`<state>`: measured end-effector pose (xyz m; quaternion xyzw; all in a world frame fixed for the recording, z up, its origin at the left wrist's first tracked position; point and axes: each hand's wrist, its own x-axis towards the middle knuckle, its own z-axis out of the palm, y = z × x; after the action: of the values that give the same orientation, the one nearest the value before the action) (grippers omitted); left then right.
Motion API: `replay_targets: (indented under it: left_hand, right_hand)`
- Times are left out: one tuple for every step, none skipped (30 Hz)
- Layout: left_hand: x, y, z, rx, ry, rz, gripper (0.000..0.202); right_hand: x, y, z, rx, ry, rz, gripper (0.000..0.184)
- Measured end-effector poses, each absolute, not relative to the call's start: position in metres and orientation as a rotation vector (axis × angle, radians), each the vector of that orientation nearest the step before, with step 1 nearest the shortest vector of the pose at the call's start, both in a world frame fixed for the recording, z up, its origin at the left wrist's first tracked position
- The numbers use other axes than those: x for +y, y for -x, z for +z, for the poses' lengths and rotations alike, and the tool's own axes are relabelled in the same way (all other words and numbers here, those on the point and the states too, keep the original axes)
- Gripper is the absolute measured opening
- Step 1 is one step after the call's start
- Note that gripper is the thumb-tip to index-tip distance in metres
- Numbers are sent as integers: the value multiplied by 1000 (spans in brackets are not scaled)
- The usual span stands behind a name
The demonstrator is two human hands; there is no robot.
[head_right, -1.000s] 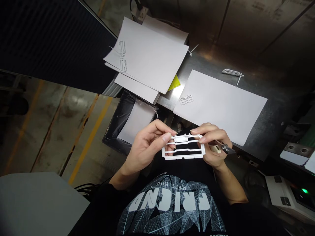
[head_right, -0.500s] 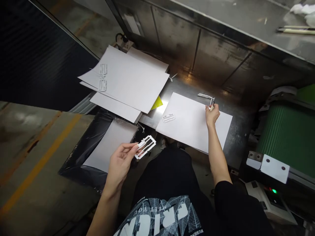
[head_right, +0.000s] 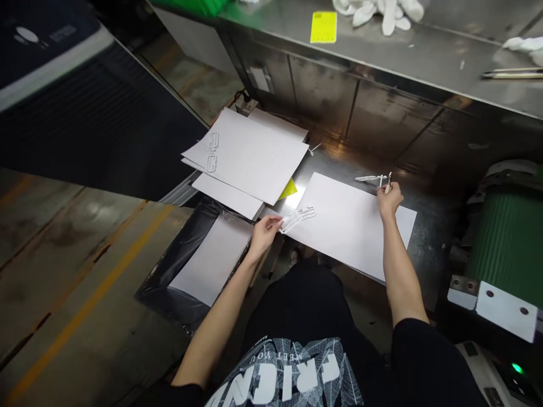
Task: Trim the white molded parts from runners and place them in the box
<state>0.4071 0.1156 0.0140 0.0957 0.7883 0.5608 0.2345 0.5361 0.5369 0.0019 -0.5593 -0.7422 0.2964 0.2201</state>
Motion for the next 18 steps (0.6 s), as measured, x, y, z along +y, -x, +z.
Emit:
replay_targets:
  left_hand:
    - [130,-396,6,2169,-298,1501,27]
    - [143,-386,-2,2177,-331,1457,23]
    - [155,-378,-9,2187,-359,1412,20]
    - [164,-372,-15,2201,-384,1365,17]
    - [172,-367,-20,2217,-406,1320,16]
    - [178,-363,-23,2237,-428,1277,16]
    - [182,-361,-24,2258,-451,1237,16]
    - [185,-361,-24,2277,-480,1198,17]
    - [187,-363,-21,2294,-516,1161,19]
    - [187,-366,-16,2307,-558,1126,20]
    - [186,-370,-10,2314,-609,1095,22]
    - [183,-372,-4,2324,-653,1067,24]
    - [180,-373,1,2335,-700,1041,26]
    - [178,-370,3,2343,-745,1018,30]
    - [177,-364,1,2349,-785,995,34]
    - [177,-357,-4,2365,-822,954,38]
    - [179,-349,-12,2402,-900,867,43]
    - [182,-342,-21,2423,-981,795,47]
  right_hand:
    - [525,-549,10,-2048,1509,817,17]
    - [511,-564,17,-2046,1479,818,18]
    - [495,-582,23,-2044,1451,817,20]
    - [478,-601,29,-2043,1424,813,22]
    - [461,-623,34,-2042,1394,802,24]
    - [443,-645,39,-2040,1350,774,27]
    - [425,-668,44,-2038,1313,737,31]
    - [406,-691,49,-2032,1288,696,35]
    - [388,-713,55,-2016,1279,655,37]
    - [368,-734,61,-1997,1284,628,38]
    - [349,-753,68,-1975,1296,608,37]
    - [330,-768,76,-1952,1316,586,35]
    - [313,-781,84,-1932,1342,561,33]
    - [299,-792,92,-1911,1376,517,32]
    - [289,-802,100,-1885,1420,461,30]
    - [283,-813,108,-1853,1466,396,28]
    - [280,-826,118,-1811,1515,316,27]
    - [279,-842,129,-1764,1564,227,26]
